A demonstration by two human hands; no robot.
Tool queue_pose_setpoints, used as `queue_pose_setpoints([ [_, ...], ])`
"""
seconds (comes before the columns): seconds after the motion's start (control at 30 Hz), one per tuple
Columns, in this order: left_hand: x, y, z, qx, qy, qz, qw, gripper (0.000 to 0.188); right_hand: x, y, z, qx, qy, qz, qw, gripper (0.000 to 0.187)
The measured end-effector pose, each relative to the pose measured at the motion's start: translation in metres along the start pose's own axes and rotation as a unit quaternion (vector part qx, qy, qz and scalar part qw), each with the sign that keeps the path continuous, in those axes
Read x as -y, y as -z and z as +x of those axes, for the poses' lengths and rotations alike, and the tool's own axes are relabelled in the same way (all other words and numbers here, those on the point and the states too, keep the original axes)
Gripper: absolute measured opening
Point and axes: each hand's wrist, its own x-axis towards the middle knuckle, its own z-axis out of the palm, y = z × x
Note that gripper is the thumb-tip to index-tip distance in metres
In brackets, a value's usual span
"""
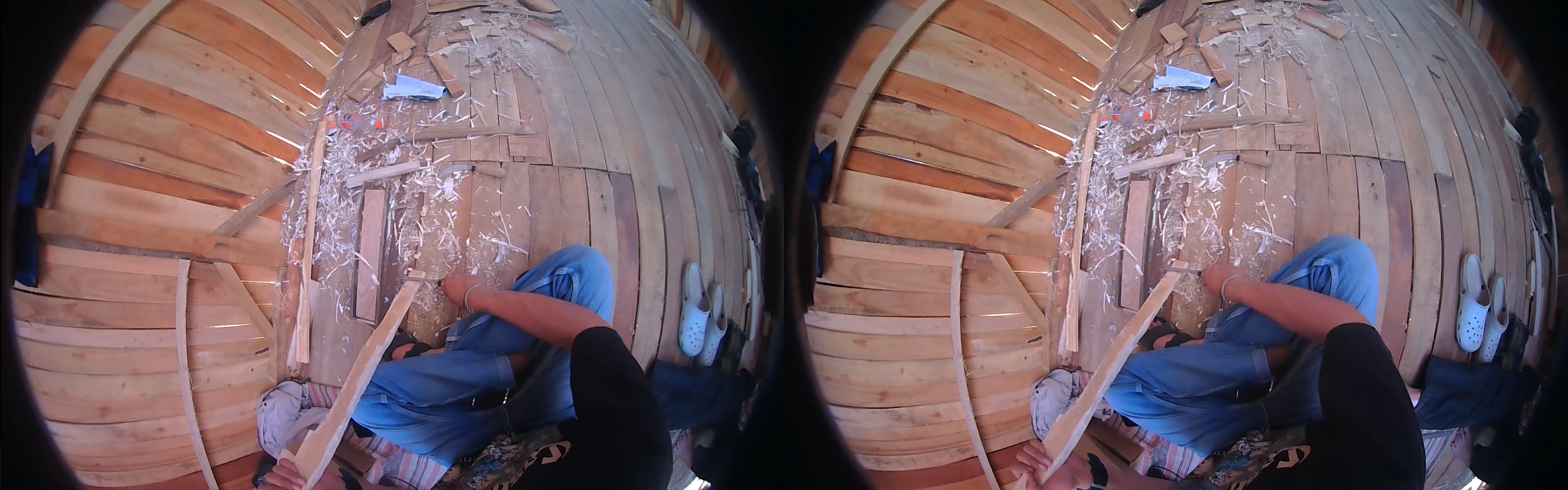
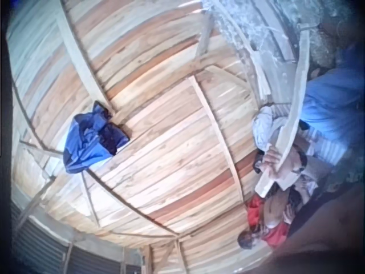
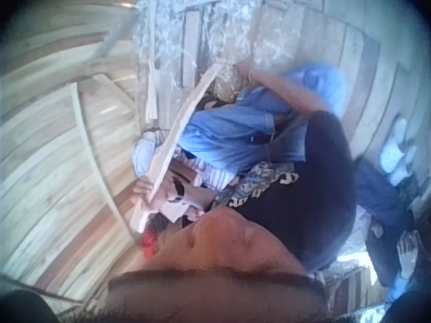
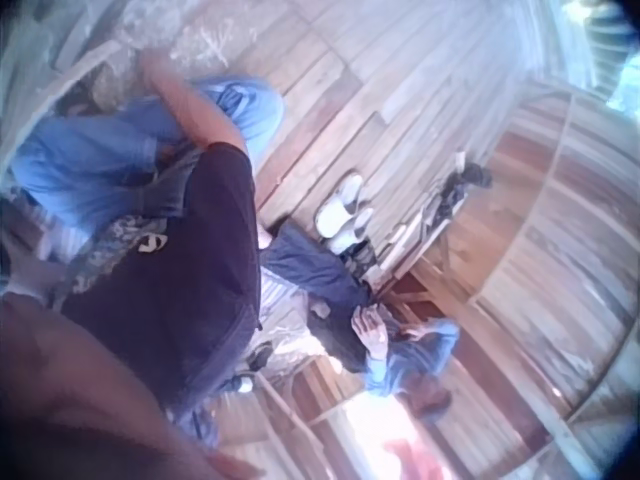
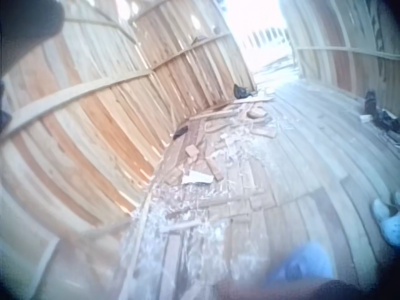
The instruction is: The person carves a piece of wood using a large knife. They hold the wood with one hand and shave off thin layers with the blade, accumulating wood shavings on the floor.
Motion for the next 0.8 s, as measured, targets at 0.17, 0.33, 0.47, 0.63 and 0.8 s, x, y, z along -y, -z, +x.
queue_pose_setpoints([
  [0.17, -0.004, 0.005, 0.004, 0.023, -0.004, 0.020, 1.000, 0.016, 0.047, 0.020, -0.012, -0.016, -0.007, 0.035, 0.999, 0.044],
  [0.33, -0.004, 0.008, 0.005, 0.028, -0.004, 0.037, 0.999, 0.014, 0.043, 0.004, -0.005, 0.009, -0.009, 0.025, 1.000, 0.041],
  [0.47, -0.005, 0.009, 0.001, 0.022, -0.002, 0.015, 1.000, 0.015, 0.022, 0.027, -0.009, 0.031, -0.043, 0.022, 0.998, 0.039],
  [0.63, -0.002, -0.001, 0.001, 0.022, -0.003, 0.011, 1.000, 0.016, -0.005, -0.033, 0.015, -0.015, 0.068, -0.089, 0.994, 0.035],
  [0.8, -0.005, -0.003, 0.002, 0.026, -0.003, 0.024, 0.999, 0.017, 0.008, -0.003, 0.008, 0.027, 0.034, -0.003, 0.999, 0.037],
])
